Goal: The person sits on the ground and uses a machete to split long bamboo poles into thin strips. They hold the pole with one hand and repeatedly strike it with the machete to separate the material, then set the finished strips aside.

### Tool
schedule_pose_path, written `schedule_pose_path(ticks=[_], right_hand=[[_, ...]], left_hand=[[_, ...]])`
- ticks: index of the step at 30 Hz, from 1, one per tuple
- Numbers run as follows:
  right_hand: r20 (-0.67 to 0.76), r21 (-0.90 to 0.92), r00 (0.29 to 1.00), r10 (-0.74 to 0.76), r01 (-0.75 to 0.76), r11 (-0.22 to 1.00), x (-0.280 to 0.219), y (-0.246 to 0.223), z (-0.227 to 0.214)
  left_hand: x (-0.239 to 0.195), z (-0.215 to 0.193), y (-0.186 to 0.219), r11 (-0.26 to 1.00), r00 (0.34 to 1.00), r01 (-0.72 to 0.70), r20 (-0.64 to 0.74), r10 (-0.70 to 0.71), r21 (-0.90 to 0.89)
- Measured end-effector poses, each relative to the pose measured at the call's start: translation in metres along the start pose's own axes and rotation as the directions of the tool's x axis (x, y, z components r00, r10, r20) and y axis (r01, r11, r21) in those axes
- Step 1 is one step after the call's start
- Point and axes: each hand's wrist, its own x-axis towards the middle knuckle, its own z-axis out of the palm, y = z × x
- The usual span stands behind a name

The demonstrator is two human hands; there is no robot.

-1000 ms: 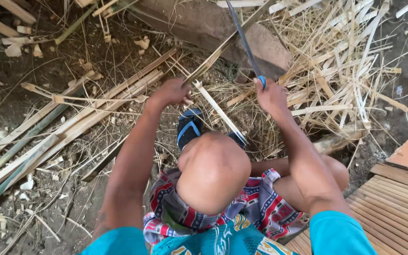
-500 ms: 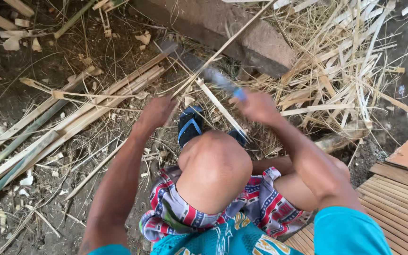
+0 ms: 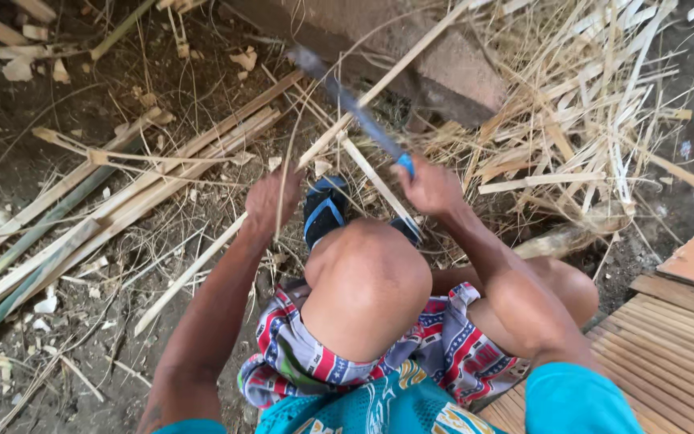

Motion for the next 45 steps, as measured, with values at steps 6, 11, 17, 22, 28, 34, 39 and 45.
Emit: schedule_pose_path(ticks=[6,11,17,22,28,34,39,45], right_hand=[[0.081,-0.272,0.988,-0.135,0.152,0.95,0.019,0.034,0.009],[-0.404,-0.125,0.91,0.095,-0.158,0.979,0.048,0.091,-0.046],[0.023,-0.371,0.999,-0.037,0.043,0.928,0.024,0.076,-0.009],[-0.555,0.073,0.793,0.25,-0.253,0.965,0.073,0.173,-0.041],[-0.352,-0.021,0.933,0.082,-0.095,0.995,0.051,0.121,-0.01],[-0.075,-0.211,0.951,-0.299,0.278,0.937,-0.005,0.019,0.025],[-0.151,-0.098,0.969,-0.194,0.18,0.979,-0.005,0.023,0.011],[-0.371,-0.123,0.929,0.023,-0.074,0.99,0.044,0.092,-0.02]], left_hand=[[-0.004,-0.013,-0.003,0.999,1.0,0.006,-0.005,-0.006,0.04],[-0.014,-0.023,-0.015,0.997,0.999,0.054,-0.008,-0.053,0.047],[-0.013,-0.034,-0.013,0.977,0.969,0.201,0.134,-0.209,0.076],[-0.033,-0.04,-0.044,0.975,0.978,0.196,0.051,-0.202,0.104],[-0.006,-0.037,-0.025,0.983,0.996,-0.086,-0.038,0.081,-0.162],[0.007,-0.062,0.037,0.999,0.996,0.021,0.091,-0.017,-0.048],[0.002,-0.069,0.036,0.997,0.995,0.041,0.091,-0.036,-0.058],[-0.023,-0.068,0.005,0.997,0.999,-0.008,0.049,0.011,-0.073]])
